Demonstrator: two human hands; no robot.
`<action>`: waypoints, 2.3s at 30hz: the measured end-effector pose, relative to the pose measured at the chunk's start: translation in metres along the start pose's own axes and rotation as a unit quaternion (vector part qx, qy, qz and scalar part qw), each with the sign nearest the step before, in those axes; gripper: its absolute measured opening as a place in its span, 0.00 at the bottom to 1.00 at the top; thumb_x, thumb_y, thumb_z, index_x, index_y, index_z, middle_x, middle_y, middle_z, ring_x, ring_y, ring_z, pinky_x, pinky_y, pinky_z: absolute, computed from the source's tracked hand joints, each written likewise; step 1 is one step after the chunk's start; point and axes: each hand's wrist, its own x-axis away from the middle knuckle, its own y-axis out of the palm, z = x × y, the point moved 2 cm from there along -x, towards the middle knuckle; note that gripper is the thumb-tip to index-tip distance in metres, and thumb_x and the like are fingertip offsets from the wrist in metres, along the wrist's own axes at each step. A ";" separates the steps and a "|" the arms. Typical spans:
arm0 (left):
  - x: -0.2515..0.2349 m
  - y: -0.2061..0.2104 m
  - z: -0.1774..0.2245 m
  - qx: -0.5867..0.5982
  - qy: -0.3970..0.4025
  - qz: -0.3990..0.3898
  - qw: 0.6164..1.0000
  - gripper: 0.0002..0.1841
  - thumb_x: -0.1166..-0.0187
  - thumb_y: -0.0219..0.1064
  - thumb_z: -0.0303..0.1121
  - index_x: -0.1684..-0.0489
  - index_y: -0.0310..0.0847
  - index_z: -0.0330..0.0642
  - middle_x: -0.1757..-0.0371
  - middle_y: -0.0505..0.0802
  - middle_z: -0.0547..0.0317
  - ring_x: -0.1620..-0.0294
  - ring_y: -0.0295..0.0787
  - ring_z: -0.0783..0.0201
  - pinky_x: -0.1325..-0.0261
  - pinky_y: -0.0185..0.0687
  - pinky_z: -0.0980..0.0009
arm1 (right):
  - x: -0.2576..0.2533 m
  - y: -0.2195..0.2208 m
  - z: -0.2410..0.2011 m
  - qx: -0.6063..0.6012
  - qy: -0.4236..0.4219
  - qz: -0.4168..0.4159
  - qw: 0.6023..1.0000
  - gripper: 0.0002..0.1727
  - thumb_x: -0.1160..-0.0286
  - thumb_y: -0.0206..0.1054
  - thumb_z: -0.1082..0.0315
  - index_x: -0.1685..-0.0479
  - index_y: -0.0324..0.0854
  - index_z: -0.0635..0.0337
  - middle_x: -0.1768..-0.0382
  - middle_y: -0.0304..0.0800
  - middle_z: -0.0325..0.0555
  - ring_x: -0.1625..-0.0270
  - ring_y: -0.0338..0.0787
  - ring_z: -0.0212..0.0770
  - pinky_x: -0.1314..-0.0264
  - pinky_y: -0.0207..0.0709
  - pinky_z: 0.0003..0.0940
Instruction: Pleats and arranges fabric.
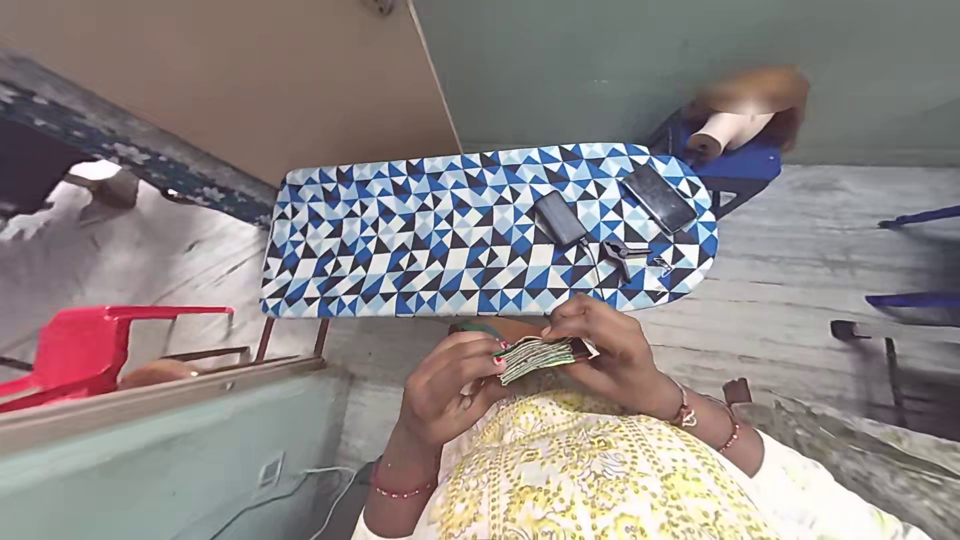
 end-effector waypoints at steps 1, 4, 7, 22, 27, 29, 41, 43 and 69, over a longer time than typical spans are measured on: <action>-0.008 -0.005 -0.008 0.008 0.004 -0.008 1.000 0.11 0.21 0.74 0.35 0.48 0.80 0.45 0.44 0.91 0.62 0.34 0.87 0.70 0.29 0.82 0.74 | -0.007 0.001 0.002 0.009 0.006 0.007 1.000 0.09 0.24 0.69 0.70 0.50 0.84 0.62 0.54 0.86 0.48 0.46 0.85 0.29 0.39 0.77 0.17; -0.030 -0.020 -0.032 0.025 0.018 -0.031 0.999 0.11 0.21 0.73 0.33 0.48 0.79 0.45 0.44 0.91 0.61 0.34 0.86 0.70 0.29 0.81 0.75 | -0.028 0.006 0.009 0.026 0.018 0.028 0.999 0.09 0.26 0.71 0.71 0.50 0.84 0.61 0.55 0.86 0.47 0.46 0.85 0.28 0.40 0.78 0.16; -0.045 -0.030 -0.055 0.056 0.011 -0.038 0.998 0.11 0.21 0.73 0.32 0.45 0.79 0.45 0.44 0.92 0.60 0.35 0.87 0.69 0.29 0.82 0.73 | -0.042 0.011 0.017 0.038 0.044 0.048 0.997 0.10 0.26 0.72 0.70 0.49 0.84 0.58 0.53 0.85 0.42 0.45 0.85 0.25 0.39 0.79 0.15; -0.117 -0.007 -0.139 0.348 -0.061 -0.338 0.872 0.33 0.29 0.76 0.53 0.37 0.84 0.31 0.43 0.95 0.56 0.41 0.88 0.81 0.35 0.82 0.81 | -0.066 0.014 0.028 0.075 0.135 0.077 0.985 0.09 0.26 0.71 0.70 0.52 0.84 0.62 0.54 0.88 0.43 0.45 0.86 0.24 0.40 0.80 0.17; -0.122 0.004 -0.141 0.348 -0.086 -0.361 0.861 0.22 0.26 0.74 0.45 0.50 0.87 0.31 0.56 0.96 0.64 0.51 0.87 0.88 0.44 0.84 0.85 | -0.057 0.010 0.034 0.037 0.212 0.140 0.967 0.14 0.34 0.75 0.72 0.50 0.85 0.64 0.51 0.90 0.38 0.48 0.88 0.22 0.43 0.85 0.20; -0.118 0.009 -0.142 0.358 -0.103 -0.352 0.859 0.18 0.20 0.70 0.43 0.50 0.87 0.32 0.55 0.96 0.67 0.50 0.88 0.89 0.43 0.85 0.84 | -0.052 0.011 0.031 0.067 0.231 0.166 0.956 0.18 0.33 0.76 0.69 0.45 0.85 0.64 0.46 0.88 0.41 0.45 0.87 0.24 0.41 0.85 0.22; -0.112 0.017 -0.128 0.340 -0.190 -0.302 0.870 0.13 0.19 0.67 0.34 0.52 0.87 0.31 0.57 0.95 0.72 0.54 0.88 0.89 0.47 0.87 0.83 | -0.059 0.009 -0.003 0.341 0.130 0.114 0.924 0.08 0.18 0.69 0.61 0.48 0.87 0.51 0.50 0.88 0.43 0.38 0.82 0.36 0.32 0.72 0.25; -0.109 0.017 -0.126 0.348 -0.189 -0.295 0.870 0.13 0.19 0.67 0.34 0.51 0.86 0.31 0.56 0.95 0.72 0.53 0.88 0.89 0.46 0.86 0.83 | -0.057 0.011 0.007 0.333 0.132 0.117 0.926 0.07 0.18 0.69 0.62 0.50 0.88 0.51 0.51 0.89 0.42 0.39 0.82 0.36 0.33 0.72 0.24; -0.088 0.017 -0.105 0.355 -0.128 -0.257 0.890 0.22 0.07 0.50 0.45 0.44 0.82 0.34 0.48 0.93 0.71 0.41 0.82 0.92 0.36 0.79 0.85 | -0.039 0.021 0.007 0.422 0.024 0.111 0.899 0.03 0.20 0.66 0.71 0.56 0.84 0.54 0.62 0.83 0.45 0.55 0.81 0.40 0.45 0.74 0.28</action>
